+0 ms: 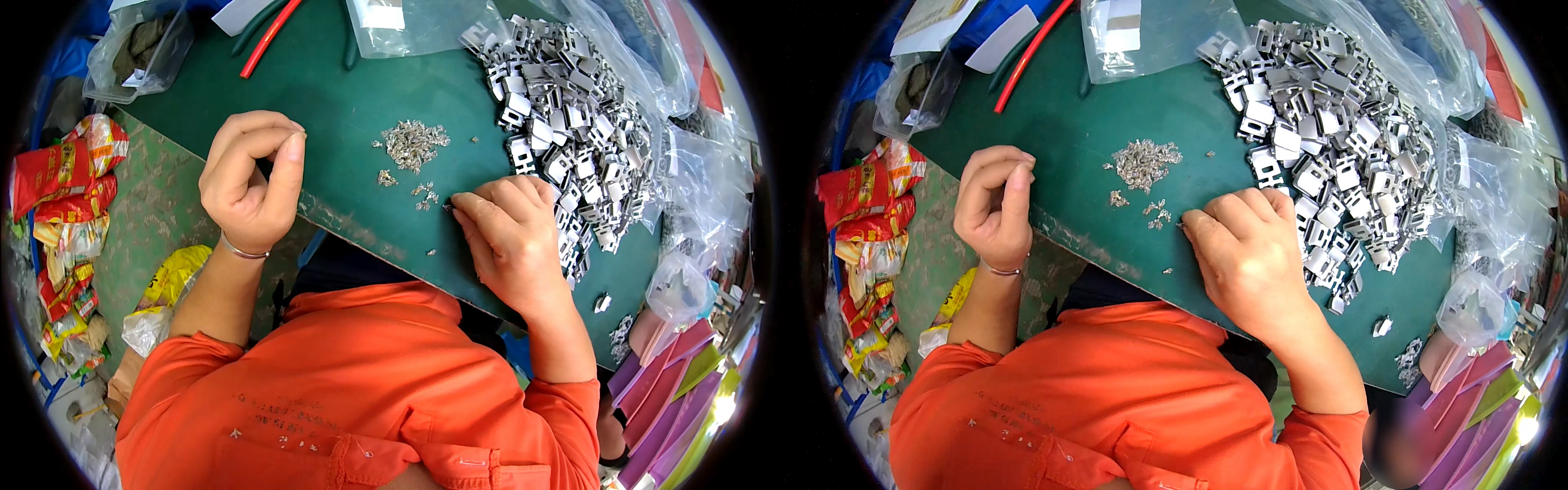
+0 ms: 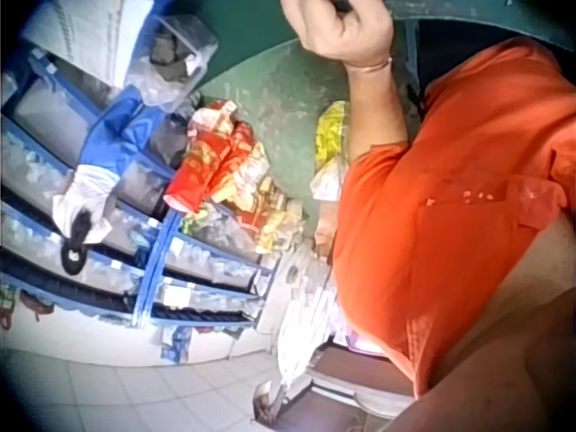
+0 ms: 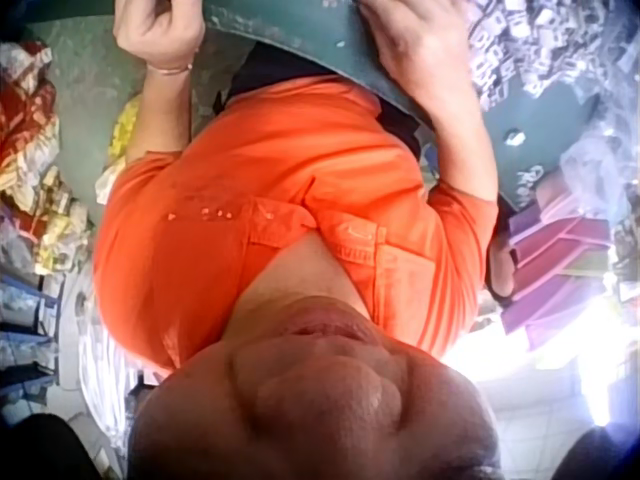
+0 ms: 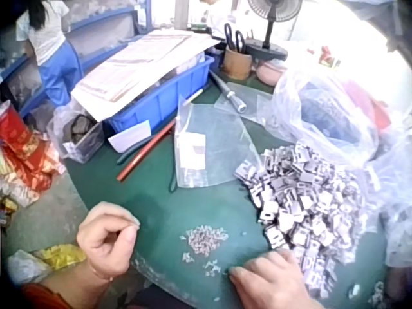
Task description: The person assembles small metal hardware components by hand at a green workbench. They pick up individual pieces from a large pile, fit them together, and place the assembled units into a clear plastic bag. The person also handles a small bowl of screws and other loose parts during the process.
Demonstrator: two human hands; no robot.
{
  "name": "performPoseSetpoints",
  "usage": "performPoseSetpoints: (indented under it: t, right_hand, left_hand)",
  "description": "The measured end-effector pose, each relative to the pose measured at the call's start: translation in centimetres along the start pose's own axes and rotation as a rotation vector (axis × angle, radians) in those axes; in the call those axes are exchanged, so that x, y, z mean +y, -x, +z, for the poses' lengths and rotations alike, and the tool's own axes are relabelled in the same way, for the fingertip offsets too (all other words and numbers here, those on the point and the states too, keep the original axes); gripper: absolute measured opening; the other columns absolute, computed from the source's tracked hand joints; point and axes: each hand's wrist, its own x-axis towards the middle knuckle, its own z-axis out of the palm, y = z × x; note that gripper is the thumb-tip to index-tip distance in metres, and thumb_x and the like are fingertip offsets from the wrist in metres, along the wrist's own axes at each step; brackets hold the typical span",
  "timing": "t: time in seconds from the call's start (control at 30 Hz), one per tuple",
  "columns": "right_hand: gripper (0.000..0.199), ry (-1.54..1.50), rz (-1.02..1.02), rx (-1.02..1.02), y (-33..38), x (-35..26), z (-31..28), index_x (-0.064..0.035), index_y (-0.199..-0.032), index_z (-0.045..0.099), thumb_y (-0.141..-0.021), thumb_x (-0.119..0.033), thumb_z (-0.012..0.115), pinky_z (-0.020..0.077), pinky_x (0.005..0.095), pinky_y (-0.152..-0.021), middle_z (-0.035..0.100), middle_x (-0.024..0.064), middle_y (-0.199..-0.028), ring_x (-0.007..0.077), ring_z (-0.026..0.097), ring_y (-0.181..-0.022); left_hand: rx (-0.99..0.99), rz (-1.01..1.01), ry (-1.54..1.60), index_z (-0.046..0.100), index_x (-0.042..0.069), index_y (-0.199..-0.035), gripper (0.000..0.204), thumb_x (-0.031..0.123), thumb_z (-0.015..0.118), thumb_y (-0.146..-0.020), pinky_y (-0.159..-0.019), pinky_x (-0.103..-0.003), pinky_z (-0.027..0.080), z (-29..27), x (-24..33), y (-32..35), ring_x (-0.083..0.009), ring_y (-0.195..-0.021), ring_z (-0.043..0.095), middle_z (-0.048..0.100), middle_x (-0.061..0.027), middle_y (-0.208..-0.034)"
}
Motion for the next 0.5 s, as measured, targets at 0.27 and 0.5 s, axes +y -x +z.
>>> performPoseSetpoints:
  t: [0.27,0.5]
  right_hand:
    - [0.02,0.016,-0.133,0.049,0.8,0.1,0.5,-0.0029,-0.083,0.066,-0.063,-0.005,0.069,0.0411,0.0361,-0.072,0.057,0.0041,-0.078,0.0207,0.055,-0.072]
    - [0.022,-0.003,-0.198,0.012,2.7,-0.2,0.5,-0.0023,-0.082,0.067,-0.06,-0.007,0.068,0.0419,0.0374,-0.071,0.057,0.0041,-0.077,0.02,0.056,-0.072]
  left_hand:
    - [0.001,0.015,0.002,0.061,-0.005,-0.085,0.004,-0.008,0.06,-0.084,-0.062,-0.023,0.045,0.0,-0.1,0.1,-0.0134,-0.072,0.056,0.063,-0.0143,-0.091]
    - [0.066,0.029,0.023,0.063,-0.005,-0.08,0.005,-0.008,0.065,-0.079,-0.055,-0.021,0.042,0.4,-0.3,0.0,-0.0118,-0.065,0.054,0.065,-0.0118,-0.084]
